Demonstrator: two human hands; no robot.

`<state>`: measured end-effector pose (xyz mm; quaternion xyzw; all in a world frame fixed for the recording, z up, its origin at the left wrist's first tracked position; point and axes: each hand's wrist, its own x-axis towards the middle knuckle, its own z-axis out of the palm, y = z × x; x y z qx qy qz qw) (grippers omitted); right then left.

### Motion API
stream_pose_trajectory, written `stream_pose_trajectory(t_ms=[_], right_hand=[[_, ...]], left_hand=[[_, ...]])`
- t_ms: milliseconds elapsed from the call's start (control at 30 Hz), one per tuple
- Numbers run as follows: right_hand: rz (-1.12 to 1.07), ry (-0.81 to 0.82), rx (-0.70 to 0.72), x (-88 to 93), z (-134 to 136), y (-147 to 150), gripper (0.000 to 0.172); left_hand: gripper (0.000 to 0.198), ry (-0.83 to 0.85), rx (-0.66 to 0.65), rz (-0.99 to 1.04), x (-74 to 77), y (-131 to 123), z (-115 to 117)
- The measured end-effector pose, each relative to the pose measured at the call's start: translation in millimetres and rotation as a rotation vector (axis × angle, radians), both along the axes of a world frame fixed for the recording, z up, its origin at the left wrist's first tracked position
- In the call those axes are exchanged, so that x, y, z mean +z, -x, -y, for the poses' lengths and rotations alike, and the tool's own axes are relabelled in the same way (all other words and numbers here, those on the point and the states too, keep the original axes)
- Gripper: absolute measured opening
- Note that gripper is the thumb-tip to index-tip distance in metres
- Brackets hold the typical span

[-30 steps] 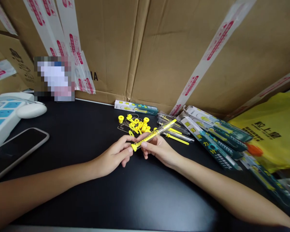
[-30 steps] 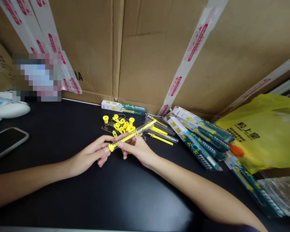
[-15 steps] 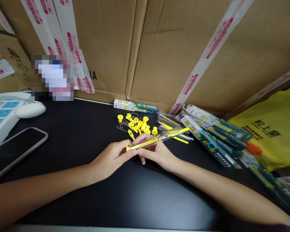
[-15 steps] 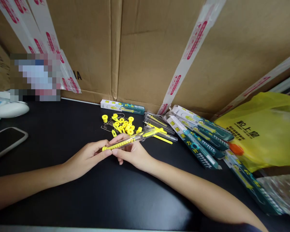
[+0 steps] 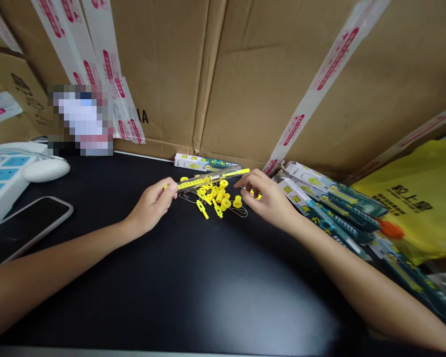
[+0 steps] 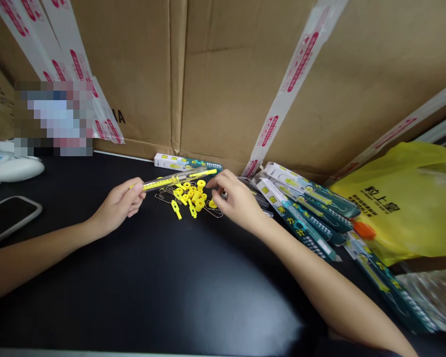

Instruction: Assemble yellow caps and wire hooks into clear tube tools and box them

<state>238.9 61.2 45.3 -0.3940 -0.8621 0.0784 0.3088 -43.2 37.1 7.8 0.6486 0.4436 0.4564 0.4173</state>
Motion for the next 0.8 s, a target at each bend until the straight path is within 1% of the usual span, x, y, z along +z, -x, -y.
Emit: stream_pose_trajectory(t_ms=[133,200,233,300,367,433,500,600,733,800], right_hand=[[0.242,-0.032,0.052,-6.1,6.6,5.0,0.015],[0.275,-0.034,0.062,-7.6,8.0,6.4,0.013],[0.256,-0.023,0.059,-7.6,8.1,6.5,0.012],[0.137,0.044,0.034,-6.3,7.5,6.3,0.011],[-0.098,0.166,0.011,-3.9,6.4,6.1,0.015],[-0.359,0.317,0.035,-1.1,5.6,6.6,0.024],[-0.543,0.455,0.089,1.2,5.3,7.8,0.032],[-0.648,0.572,0.135,2.9,6.3,10.3,0.034],[-0.684,0.586,0.152,3.1,8.9,12.2,0.030],[-0.676,0.580,0.154,3.2,9.9,12.4,0.029]], left_hand=[[0.031,0.069,0.007,0.096,-1.2,-2.9,-1.9],[0.031,0.079,0.018,0.126,-1.0,-2.7,-3.1],[0.031,0.082,0.019,0.135,-1.0,-2.3,-3.7],[0.031,0.089,0.019,0.142,-1.3,-1.5,-4.5],[0.031,0.093,0.021,0.132,-1.5,-1.4,-4.1],[0.032,0.097,0.021,0.110,-1.2,-2.0,-2.5],[0.031,0.093,0.016,0.083,-0.8,-2.7,-0.3],[0.032,0.071,-0.004,0.030,-1.3,-2.8,1.7],[0.038,0.016,-0.036,-0.081,-3.7,-0.3,0.9],[0.041,0.011,-0.030,-0.093,-4.7,0.2,0.0]])
